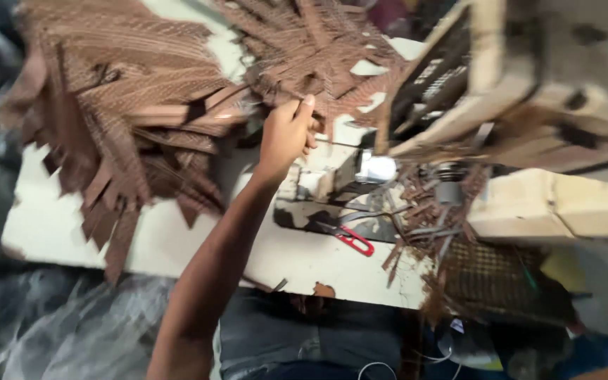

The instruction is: Stitching together patterned brown material components using an industrial sewing machine.

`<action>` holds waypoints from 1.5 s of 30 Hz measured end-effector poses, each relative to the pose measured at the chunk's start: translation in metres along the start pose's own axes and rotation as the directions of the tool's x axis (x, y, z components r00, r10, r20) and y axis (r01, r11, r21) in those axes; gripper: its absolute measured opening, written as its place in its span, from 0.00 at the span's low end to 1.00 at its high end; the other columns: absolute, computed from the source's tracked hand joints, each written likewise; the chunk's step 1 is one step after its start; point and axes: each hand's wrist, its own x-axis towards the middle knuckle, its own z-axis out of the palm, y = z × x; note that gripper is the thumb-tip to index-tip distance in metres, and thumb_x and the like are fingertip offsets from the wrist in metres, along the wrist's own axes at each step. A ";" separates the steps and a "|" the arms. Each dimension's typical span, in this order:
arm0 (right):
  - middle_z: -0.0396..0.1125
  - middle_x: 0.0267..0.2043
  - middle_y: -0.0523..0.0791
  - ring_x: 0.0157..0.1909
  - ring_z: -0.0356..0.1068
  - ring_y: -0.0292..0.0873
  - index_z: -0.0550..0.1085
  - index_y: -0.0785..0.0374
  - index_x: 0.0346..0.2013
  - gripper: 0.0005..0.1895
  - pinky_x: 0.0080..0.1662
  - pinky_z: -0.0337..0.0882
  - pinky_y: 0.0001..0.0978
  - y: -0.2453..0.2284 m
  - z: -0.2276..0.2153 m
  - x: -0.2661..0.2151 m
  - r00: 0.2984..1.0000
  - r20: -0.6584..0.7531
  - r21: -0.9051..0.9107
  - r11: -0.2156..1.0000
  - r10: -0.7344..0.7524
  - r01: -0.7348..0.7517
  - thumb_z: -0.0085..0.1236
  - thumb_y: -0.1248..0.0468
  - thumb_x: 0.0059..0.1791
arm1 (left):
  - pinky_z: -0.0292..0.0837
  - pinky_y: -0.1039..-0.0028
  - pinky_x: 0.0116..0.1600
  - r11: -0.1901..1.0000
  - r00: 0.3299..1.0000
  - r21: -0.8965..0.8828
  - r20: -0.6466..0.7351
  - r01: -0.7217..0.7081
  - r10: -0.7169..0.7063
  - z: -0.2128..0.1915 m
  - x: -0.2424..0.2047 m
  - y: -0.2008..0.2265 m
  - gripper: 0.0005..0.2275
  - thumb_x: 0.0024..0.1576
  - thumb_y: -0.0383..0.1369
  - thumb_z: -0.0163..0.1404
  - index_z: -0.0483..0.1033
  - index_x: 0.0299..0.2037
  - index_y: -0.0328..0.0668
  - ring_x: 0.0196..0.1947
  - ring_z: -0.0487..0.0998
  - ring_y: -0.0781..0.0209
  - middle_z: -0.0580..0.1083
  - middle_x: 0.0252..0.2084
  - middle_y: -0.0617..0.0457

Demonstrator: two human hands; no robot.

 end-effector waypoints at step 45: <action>0.73 0.31 0.52 0.30 0.73 0.58 0.73 0.61 0.40 0.06 0.31 0.71 0.46 0.029 0.243 -0.107 0.950 0.198 -0.289 0.940 0.243 -0.180 0.54 0.61 0.53 | 0.70 0.65 0.48 0.144 0.779 0.771 0.583 -0.620 0.231 -0.047 -0.233 -0.130 0.27 0.53 0.28 0.48 0.66 0.67 0.44 0.38 0.74 0.56 0.69 0.39 0.52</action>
